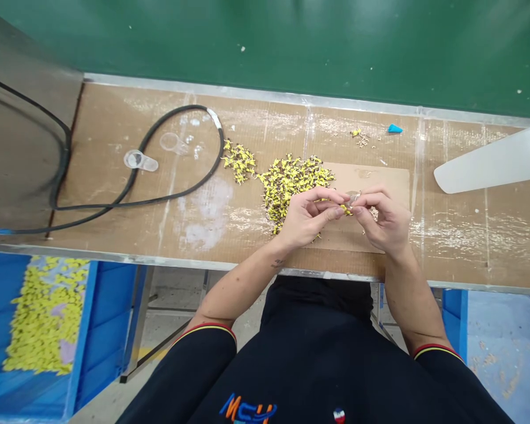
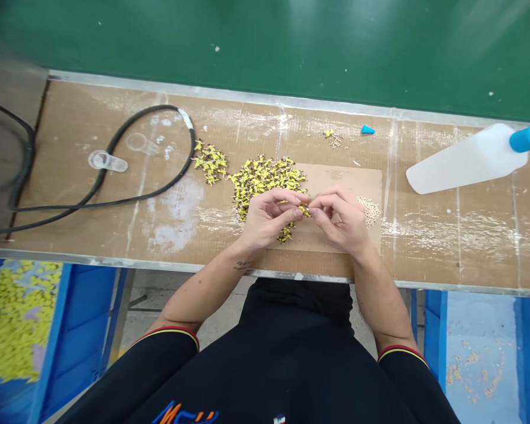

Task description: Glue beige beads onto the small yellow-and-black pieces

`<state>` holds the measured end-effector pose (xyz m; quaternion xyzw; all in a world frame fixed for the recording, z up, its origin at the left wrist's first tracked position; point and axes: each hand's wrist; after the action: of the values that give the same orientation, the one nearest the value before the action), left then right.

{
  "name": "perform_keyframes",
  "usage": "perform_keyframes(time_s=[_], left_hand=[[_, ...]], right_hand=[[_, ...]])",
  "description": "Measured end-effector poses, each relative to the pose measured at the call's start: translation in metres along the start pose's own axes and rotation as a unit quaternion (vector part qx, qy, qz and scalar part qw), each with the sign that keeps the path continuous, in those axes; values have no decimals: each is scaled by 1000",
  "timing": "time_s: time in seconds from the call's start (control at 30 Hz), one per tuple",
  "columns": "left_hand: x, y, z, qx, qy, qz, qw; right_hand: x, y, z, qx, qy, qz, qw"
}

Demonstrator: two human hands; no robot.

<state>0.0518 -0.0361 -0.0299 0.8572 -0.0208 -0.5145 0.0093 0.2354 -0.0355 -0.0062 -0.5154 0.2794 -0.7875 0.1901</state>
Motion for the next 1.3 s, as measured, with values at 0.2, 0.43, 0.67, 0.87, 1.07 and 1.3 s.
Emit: perform_keyframes(time_s=[0.2, 0.43, 0.67, 0.87, 1.07, 1.3], left_hand=[[-2, 0, -1, -14, -16, -11, 1000], [1, 1, 2, -12, -35, -34, 999], [3, 1, 2, -13, -88, -131, 987], [2, 1, 2, -23, -190, -282, 940], [5, 2, 4, -24, -244, -437, 865], [15, 7, 8, -31, -244, -459, 854]], right_hand=[[-2, 0, 0, 15, 7, 17, 1000], [-2, 0, 1, 24, 27, 28, 999], [-1, -1, 1, 30, 31, 26, 999], [2, -4, 0, 34, 29, 21, 999], [4, -5, 1, 47, -18, -13, 999], [5, -4, -1, 62, -60, -63, 994]])
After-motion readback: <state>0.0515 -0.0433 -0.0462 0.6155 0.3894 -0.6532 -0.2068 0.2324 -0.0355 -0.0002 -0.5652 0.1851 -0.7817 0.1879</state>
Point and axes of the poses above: each hand's wrist, its own y-axis away from the middle knuckle, its own z-axis out of the back of the hand, x = y × z, and after that the axes turned 15 degrees about -x, right-handed
